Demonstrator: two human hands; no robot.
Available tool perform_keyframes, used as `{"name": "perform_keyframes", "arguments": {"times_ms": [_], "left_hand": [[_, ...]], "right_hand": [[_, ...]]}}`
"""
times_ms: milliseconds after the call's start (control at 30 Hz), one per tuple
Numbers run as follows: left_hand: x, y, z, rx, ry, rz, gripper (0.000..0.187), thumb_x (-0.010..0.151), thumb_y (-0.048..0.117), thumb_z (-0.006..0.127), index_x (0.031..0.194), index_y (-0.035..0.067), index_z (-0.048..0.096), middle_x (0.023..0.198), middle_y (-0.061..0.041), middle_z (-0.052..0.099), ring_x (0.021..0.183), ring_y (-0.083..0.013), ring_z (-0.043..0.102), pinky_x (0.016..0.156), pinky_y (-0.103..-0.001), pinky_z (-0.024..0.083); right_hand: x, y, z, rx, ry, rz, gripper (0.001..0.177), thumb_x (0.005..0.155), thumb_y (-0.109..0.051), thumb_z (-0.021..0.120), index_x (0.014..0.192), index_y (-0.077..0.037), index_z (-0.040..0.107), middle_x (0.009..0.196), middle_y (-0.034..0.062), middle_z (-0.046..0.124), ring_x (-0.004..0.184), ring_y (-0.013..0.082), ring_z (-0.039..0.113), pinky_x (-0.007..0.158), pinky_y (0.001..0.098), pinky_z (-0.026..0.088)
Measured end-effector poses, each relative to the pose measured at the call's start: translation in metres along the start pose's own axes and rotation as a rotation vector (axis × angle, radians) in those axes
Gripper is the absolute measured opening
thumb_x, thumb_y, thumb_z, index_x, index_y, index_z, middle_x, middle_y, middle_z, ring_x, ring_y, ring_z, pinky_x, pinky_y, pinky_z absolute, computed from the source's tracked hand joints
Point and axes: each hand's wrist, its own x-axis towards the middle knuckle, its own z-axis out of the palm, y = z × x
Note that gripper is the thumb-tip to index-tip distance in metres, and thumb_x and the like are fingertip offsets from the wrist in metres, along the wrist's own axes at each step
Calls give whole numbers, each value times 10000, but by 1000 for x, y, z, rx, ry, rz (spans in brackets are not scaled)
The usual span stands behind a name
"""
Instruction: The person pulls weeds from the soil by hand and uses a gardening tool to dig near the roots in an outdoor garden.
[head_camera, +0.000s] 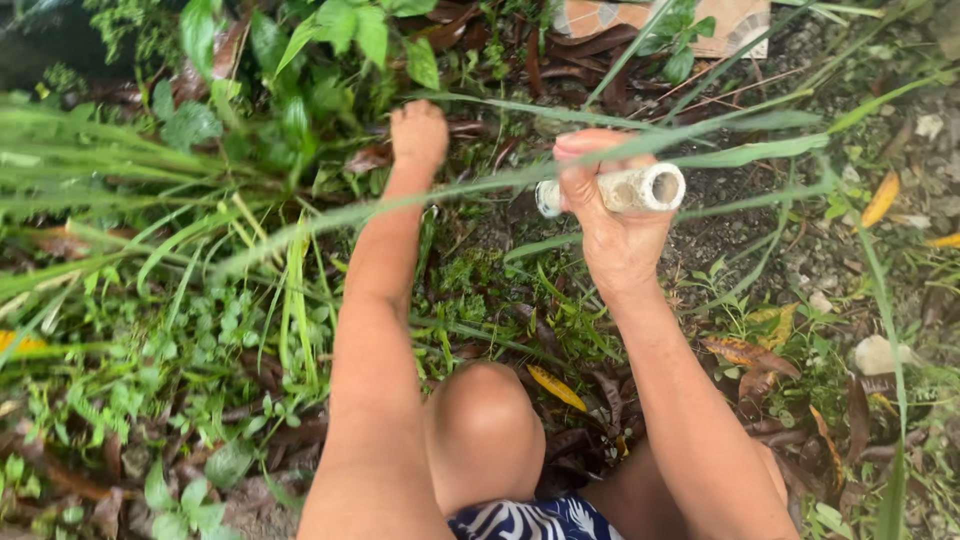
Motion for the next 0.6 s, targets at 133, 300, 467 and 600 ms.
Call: {"name": "perform_keyframes", "arguments": {"times_ms": [133, 300, 467, 600], "left_hand": [[35, -15, 39, -84, -120, -184, 438, 943, 178, 506, 1371, 99, 559, 1579, -136, 364, 1414, -360, 345, 1062, -539, 372], [33, -23, 48, -60, -339, -287, 492, 1002, 266, 477, 1488, 190, 489, 1646, -147, 272, 1497, -362, 275, 1118, -514, 365], [21, -18, 34, 11, -411, -211, 470, 1050, 251, 481, 1519, 236, 512, 1577, -150, 423, 1505, -400, 324, 1173, -533, 361], [25, -18, 32, 25, -371, -240, 473, 1004, 219, 520, 1477, 203, 527, 1527, -159, 432, 1396, -388, 402, 1074, -558, 414]], "right_hand": [[8, -3, -1, -31, 44, -1, 181, 1039, -90, 734, 1195, -46, 656, 1156, 80, 708, 896, 105, 653, 727, 241, 571], [8, 0, -12, 21, 83, 54, 202, 1008, -103, 749, 1191, -59, 675, 1184, 89, 719, 965, 110, 669, 805, 255, 592], [11, 7, -32, -79, 81, 29, 187, 1006, -111, 756, 1171, -61, 683, 1204, 91, 711, 1053, 131, 691, 936, 303, 614], [2, 11, -48, 13, 85, 116, 153, 1007, -144, 751, 1115, -66, 677, 1129, 74, 729, 996, 122, 686, 894, 286, 601]]}}
